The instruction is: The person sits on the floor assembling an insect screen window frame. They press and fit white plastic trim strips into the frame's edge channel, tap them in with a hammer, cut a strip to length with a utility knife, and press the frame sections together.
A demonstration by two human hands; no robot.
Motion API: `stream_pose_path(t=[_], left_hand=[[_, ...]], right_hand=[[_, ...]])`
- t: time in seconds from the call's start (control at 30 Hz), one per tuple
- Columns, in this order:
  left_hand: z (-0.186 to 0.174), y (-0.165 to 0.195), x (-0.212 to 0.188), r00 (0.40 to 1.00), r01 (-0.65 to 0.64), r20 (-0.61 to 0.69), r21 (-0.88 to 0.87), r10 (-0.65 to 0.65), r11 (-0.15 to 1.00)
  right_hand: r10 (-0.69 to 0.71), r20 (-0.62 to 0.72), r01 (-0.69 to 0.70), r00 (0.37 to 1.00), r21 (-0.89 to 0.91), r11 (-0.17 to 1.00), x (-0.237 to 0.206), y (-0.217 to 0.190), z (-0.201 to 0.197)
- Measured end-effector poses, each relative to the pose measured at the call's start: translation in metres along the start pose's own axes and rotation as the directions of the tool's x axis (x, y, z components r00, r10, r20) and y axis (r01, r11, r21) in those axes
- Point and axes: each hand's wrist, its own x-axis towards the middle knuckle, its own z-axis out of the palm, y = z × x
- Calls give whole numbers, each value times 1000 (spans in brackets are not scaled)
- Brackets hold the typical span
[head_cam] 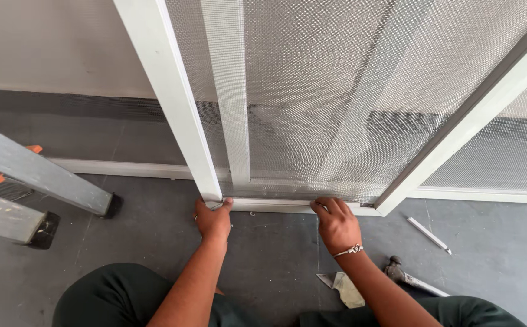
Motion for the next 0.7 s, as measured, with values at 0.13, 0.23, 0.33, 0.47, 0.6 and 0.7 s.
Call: stream_pose_path(t=[0.13,0.23,0.33,0.47,0.6,0.7], left_hand=[[6,4,3,996,52,-69,39,-50,998],[8,3,6,996,47,-78,103,-39,994],[9,-1,8,997,62,-60,114,-55,992],[11,0,10,995,94,-47,172,-87,981],[7,11,-8,993,104,-64,164,-95,981],[7,18,-44,935,-85,-311,276,173,957]], right_hand=[[-51,-9,51,999,-36,998,0,-2,-2],[-40,25,41,999,-38,998,-1,1,1],[-31,44,33,999,-47,998,-2,5,8],[-35,73,41,997,-76,996,-2,8,14],[9,247,12,969,-82,997,-3,6,3],[4,272,29,962,-116,993,-7,5,-8]])
